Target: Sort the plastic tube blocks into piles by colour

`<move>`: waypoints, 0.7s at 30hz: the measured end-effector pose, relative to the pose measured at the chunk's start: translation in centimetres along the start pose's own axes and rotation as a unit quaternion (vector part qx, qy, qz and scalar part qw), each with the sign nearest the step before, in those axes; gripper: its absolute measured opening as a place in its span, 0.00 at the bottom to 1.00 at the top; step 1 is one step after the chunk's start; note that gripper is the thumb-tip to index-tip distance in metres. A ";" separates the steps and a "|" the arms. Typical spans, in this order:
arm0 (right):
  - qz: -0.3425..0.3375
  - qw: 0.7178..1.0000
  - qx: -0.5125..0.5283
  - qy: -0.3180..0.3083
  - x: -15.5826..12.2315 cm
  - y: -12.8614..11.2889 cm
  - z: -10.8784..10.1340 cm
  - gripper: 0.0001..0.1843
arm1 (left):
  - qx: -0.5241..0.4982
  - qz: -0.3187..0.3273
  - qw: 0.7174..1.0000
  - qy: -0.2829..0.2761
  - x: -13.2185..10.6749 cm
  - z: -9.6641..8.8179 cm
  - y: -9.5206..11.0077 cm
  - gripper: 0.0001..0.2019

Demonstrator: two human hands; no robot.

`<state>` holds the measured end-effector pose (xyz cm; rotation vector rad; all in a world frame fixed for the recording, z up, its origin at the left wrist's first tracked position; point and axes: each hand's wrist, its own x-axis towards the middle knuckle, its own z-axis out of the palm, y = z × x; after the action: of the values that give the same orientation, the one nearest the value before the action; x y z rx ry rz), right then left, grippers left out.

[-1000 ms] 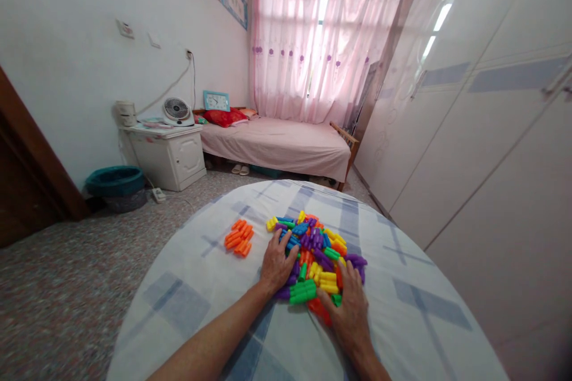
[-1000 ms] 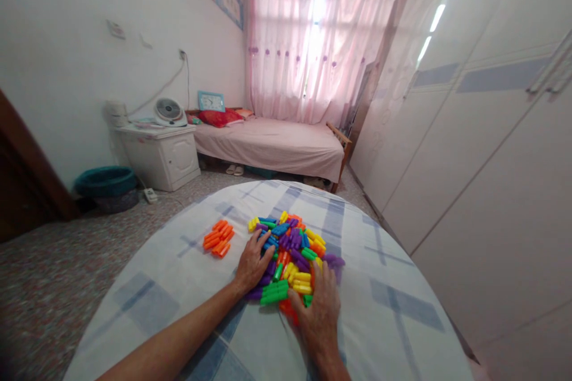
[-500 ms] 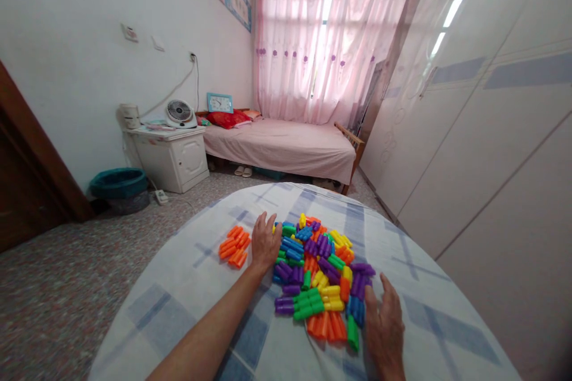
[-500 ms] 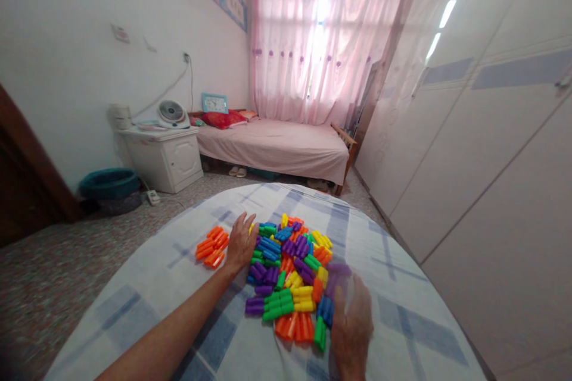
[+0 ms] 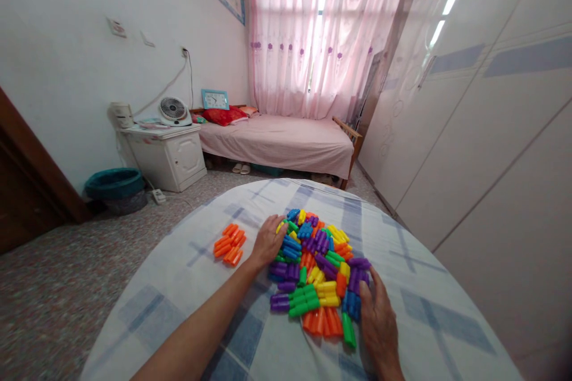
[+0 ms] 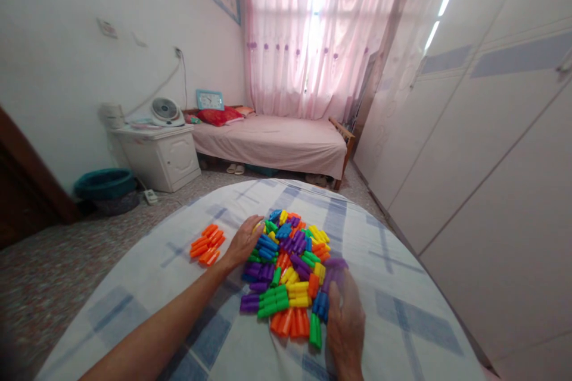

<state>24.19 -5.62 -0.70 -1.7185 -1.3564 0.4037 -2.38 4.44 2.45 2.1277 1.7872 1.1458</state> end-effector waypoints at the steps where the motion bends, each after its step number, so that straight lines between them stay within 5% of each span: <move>1: 0.003 1.000 0.000 0.001 0.0 0.0 0.0 0.33 | 0.033 0.009 0.999 0.024 -1.0 -1.2 -0.4 0.21; 5: 0.008 1.000 -0.004 0.002 0.0 0.0 0.2 0.33 | 0.188 -0.023 0.980 0.058 -5.6 -5.7 -3.6 0.25; 8: -0.002 1.000 -0.010 0.004 0.0 0.1 0.4 0.32 | 0.218 -0.060 0.973 0.040 -7.3 -7.0 -6.4 0.28; 14: -0.006 0.999 -0.040 -0.003 0.1 0.3 0.4 0.32 | 0.154 0.019 0.987 0.043 -4.8 -4.7 -8.4 0.22; 21: -0.007 0.998 -0.058 -0.001 0.0 0.3 0.4 0.30 | 0.147 -0.014 0.985 0.092 -2.8 -3.0 -5.7 0.21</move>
<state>24.15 -5.45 -1.14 -1.8019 -1.4173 0.3241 -8.71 2.55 0.13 2.2030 2.1815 1.1690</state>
